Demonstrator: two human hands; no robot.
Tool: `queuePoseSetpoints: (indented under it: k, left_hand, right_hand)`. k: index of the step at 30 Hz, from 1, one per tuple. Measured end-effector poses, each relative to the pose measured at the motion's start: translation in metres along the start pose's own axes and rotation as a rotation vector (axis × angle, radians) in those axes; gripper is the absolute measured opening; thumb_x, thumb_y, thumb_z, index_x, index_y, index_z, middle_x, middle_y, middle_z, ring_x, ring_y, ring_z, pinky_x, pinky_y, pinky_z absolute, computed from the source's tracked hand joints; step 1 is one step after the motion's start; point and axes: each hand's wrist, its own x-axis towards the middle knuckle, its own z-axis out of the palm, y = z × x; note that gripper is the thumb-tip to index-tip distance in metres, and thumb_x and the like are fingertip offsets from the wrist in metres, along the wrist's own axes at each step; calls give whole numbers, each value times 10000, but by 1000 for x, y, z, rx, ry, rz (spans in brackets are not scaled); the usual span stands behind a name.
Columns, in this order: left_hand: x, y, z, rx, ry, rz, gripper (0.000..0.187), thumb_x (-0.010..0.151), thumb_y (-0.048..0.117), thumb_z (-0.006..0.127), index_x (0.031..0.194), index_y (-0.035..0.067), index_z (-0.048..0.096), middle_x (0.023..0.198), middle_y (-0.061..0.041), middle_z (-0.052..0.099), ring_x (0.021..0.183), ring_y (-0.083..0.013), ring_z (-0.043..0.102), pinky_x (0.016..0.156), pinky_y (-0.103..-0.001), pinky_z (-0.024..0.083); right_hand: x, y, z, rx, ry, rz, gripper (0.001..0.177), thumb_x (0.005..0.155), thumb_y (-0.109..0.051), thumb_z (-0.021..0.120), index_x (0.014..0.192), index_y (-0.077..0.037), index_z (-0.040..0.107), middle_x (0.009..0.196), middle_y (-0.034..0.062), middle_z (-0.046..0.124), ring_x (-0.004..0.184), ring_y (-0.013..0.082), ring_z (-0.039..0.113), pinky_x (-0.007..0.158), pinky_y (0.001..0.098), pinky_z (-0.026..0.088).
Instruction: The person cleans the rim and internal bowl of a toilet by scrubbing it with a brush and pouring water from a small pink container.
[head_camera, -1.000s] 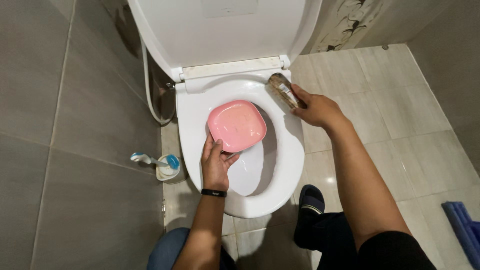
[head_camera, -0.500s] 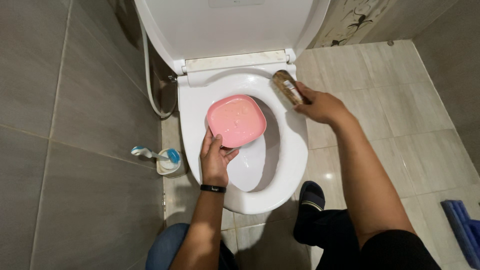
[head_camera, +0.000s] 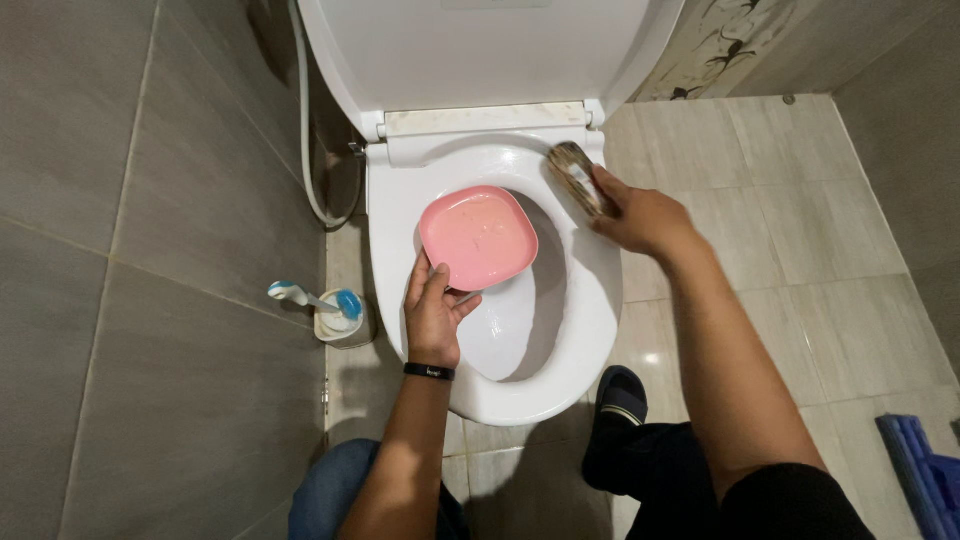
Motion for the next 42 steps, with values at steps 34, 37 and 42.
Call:
queuePoseSetpoints:
  k: [34, 37, 42]
  left_hand:
    - [1, 6, -26, -61, -12, 67, 580, 999, 259, 502, 1564, 187, 391, 1278, -62, 640, 1070, -200, 669, 848, -388, 557]
    - [1, 5, -24, -49, 9, 46, 574, 996, 263, 499, 1556, 197, 393, 1284, -53, 645, 1072, -202, 674, 856, -390, 558]
    - [4, 5, -24, -57, 13, 40, 565, 1002, 257, 502, 1555, 189, 408, 1291, -62, 637, 1082, -206, 666, 858, -398, 549]
  right_hand:
    - [-13, -41, 12, -126, 83, -109, 804, 884, -294, 712, 1567, -519, 350, 1086, 125, 660, 937, 317, 690, 792, 440, 550]
    - [-11, -47, 15, -145, 86, -125, 819, 877, -261, 713, 1566, -520, 354, 1092, 122, 655, 938, 312, 690, 786, 432, 556]
    - [-6, -34, 4, -148, 19, -88, 822, 846, -288, 737, 1538, -546, 375, 1088, 113, 667, 985, 301, 686, 817, 431, 549]
